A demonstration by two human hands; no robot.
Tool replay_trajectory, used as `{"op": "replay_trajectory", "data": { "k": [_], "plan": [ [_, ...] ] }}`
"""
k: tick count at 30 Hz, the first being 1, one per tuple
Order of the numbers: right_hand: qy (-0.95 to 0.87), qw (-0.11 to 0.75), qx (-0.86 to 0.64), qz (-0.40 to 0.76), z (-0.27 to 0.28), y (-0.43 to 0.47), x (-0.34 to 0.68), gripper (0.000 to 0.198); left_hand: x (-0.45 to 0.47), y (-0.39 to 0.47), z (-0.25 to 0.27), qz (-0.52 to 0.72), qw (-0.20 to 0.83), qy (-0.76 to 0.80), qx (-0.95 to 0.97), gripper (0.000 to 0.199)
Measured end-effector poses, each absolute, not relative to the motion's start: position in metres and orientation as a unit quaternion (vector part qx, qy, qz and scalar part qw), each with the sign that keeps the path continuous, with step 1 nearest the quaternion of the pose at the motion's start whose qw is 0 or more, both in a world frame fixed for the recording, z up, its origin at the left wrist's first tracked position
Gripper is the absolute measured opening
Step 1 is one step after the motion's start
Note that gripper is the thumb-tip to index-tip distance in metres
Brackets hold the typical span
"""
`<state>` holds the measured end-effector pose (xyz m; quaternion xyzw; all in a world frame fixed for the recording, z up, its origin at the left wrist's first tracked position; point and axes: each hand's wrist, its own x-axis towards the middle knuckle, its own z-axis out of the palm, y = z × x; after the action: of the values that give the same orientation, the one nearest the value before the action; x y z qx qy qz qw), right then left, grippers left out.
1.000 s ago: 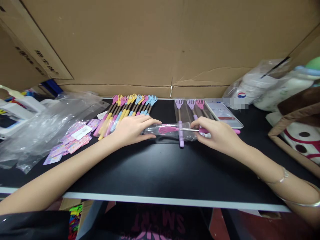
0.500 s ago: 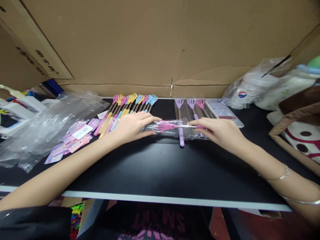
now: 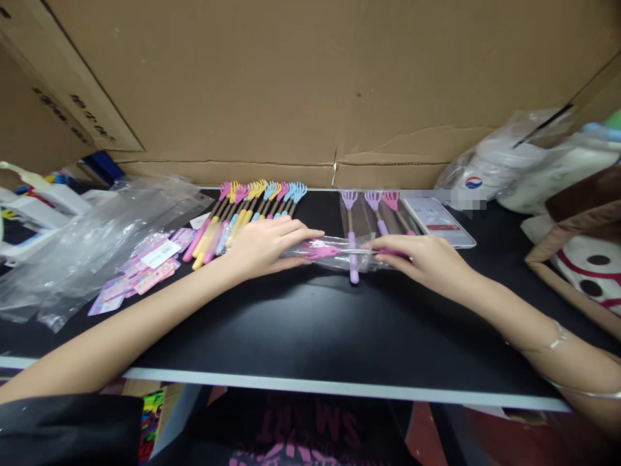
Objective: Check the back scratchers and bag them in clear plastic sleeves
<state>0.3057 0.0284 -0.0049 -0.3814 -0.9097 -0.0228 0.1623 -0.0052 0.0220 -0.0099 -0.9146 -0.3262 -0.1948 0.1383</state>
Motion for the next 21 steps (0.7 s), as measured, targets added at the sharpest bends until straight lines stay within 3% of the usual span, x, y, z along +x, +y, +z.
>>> {"op": "replay_trajectory", "data": {
  "k": [14, 21],
  "plan": [
    [-0.890, 0.180, -0.417, -0.037, 0.0013, 0.0249, 0.3016, 0.019, -0.0058, 0.0153, -0.0096, -0.235, 0.154, -0.381, -0.881, 0.023],
    [-0.895, 0.186, -0.400, -0.069, -0.0028, 0.0262, 0.3022, 0.016, -0.0087, 0.0178, -0.0130, -0.207, 0.115, -0.378, -0.895, 0.033]
  ]
}}
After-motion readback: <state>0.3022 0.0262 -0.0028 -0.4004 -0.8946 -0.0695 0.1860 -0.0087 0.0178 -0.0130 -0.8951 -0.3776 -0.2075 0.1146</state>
